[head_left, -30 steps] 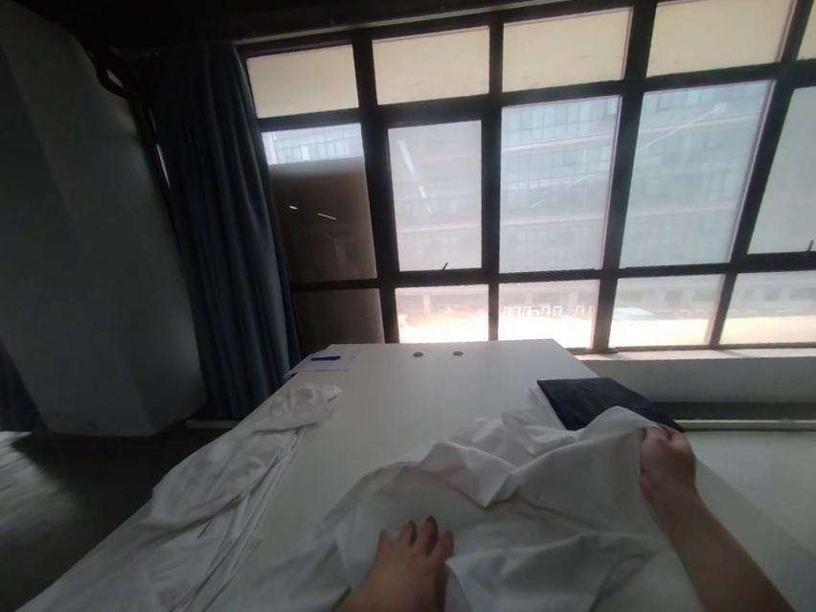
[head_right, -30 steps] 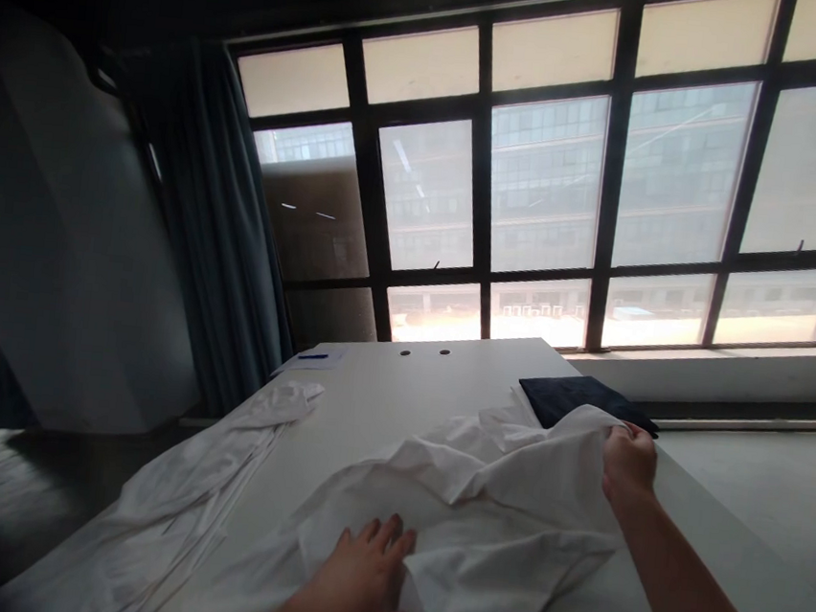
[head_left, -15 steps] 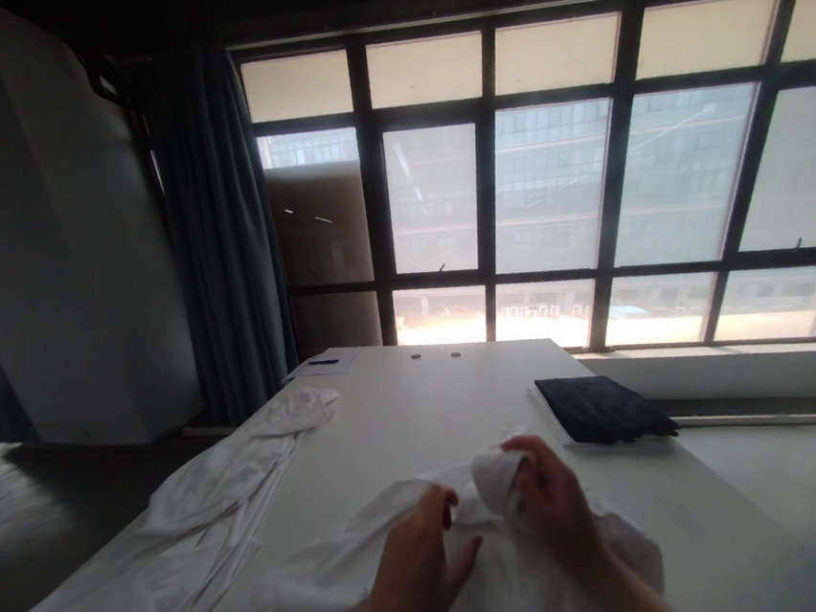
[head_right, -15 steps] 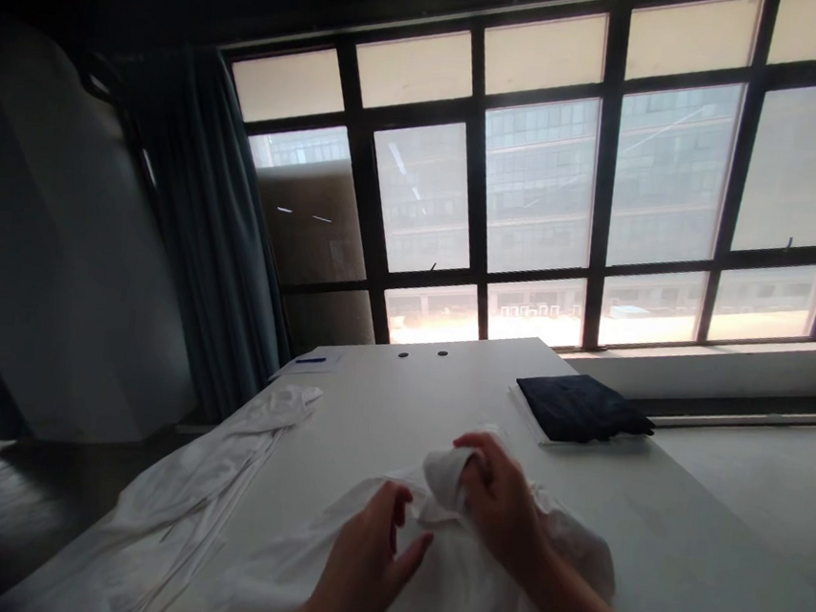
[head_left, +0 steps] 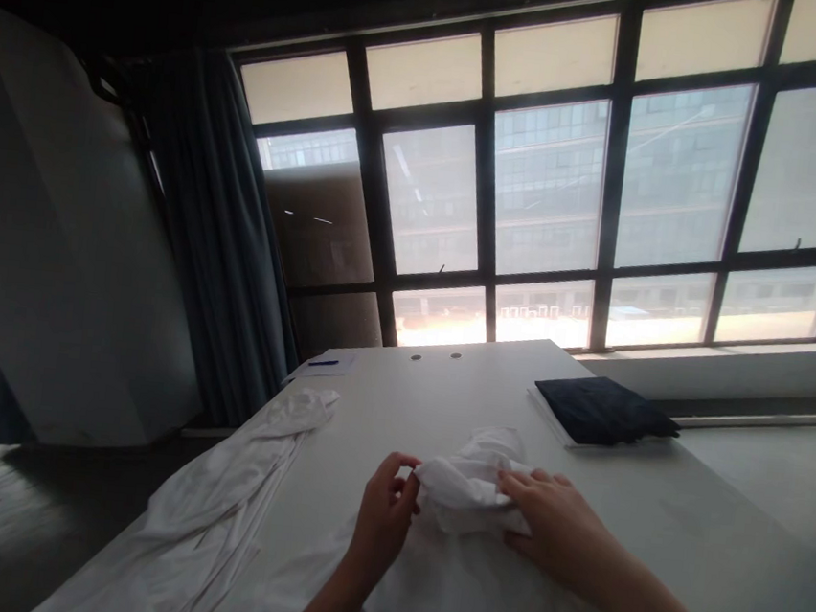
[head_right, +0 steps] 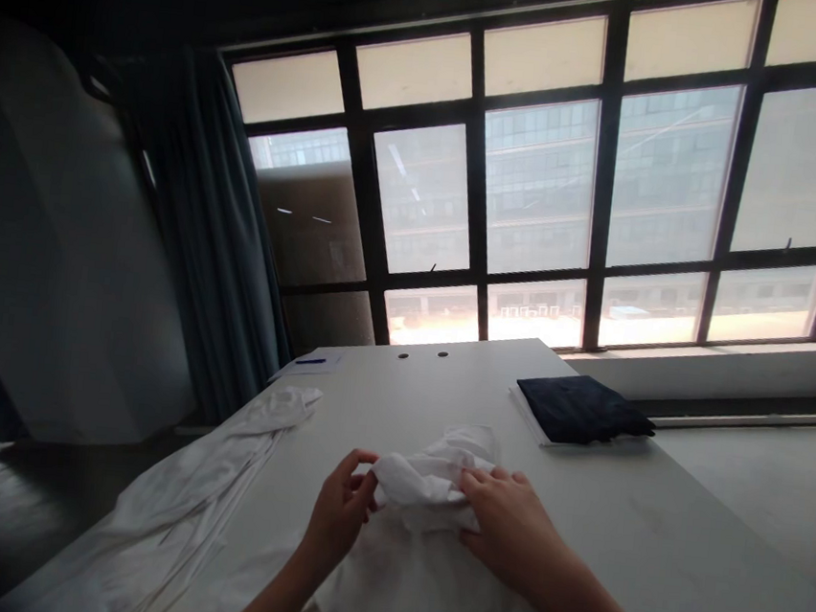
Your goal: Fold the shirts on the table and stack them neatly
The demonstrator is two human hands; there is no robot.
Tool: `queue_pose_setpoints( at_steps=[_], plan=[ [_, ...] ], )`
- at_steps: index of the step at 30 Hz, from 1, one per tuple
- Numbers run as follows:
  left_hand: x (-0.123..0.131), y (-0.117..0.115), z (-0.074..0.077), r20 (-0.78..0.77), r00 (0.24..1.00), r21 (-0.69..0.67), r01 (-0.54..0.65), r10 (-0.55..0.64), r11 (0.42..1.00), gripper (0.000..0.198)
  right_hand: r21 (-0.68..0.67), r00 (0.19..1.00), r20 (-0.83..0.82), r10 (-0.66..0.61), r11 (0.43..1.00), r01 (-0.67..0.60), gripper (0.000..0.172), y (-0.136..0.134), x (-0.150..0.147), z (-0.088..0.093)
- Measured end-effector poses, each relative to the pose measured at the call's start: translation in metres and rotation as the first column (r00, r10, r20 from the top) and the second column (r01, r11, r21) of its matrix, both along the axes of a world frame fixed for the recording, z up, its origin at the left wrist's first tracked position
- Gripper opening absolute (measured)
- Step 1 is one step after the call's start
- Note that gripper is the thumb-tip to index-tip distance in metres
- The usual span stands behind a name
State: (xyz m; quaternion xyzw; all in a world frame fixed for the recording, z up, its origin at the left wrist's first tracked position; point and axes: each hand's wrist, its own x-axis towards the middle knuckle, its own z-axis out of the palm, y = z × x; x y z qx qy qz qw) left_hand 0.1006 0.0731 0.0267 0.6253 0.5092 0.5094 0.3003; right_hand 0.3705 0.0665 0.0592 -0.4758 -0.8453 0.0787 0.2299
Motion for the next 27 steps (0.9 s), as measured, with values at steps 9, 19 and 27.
queue_pose_setpoints(
  at_steps=[9, 19, 27],
  plan=[
    [-0.009, -0.006, 0.028, -0.043, 0.985, 0.319, -0.147, 0.169, 0.936, 0.022, 0.241, 0.907, -0.421, 0.03, 0.967, 0.08, 0.021, 0.036, 0.049, 0.018],
    [-0.038, 0.009, 0.034, 0.114, 0.944, 0.243, -0.33, 0.311, 0.912, 0.032, 0.043, 0.941, -0.301, -0.151, 0.984, 0.171, 0.028, 0.055, 0.052, -0.016],
    [-0.05, 0.02, 0.027, 0.145, 0.928, 0.191, -0.366, 0.342, 0.911, 0.033, -0.218, 0.979, -0.204, 0.014, 0.974, -0.059, 0.026, 0.056, 0.044, -0.04]
  ],
)
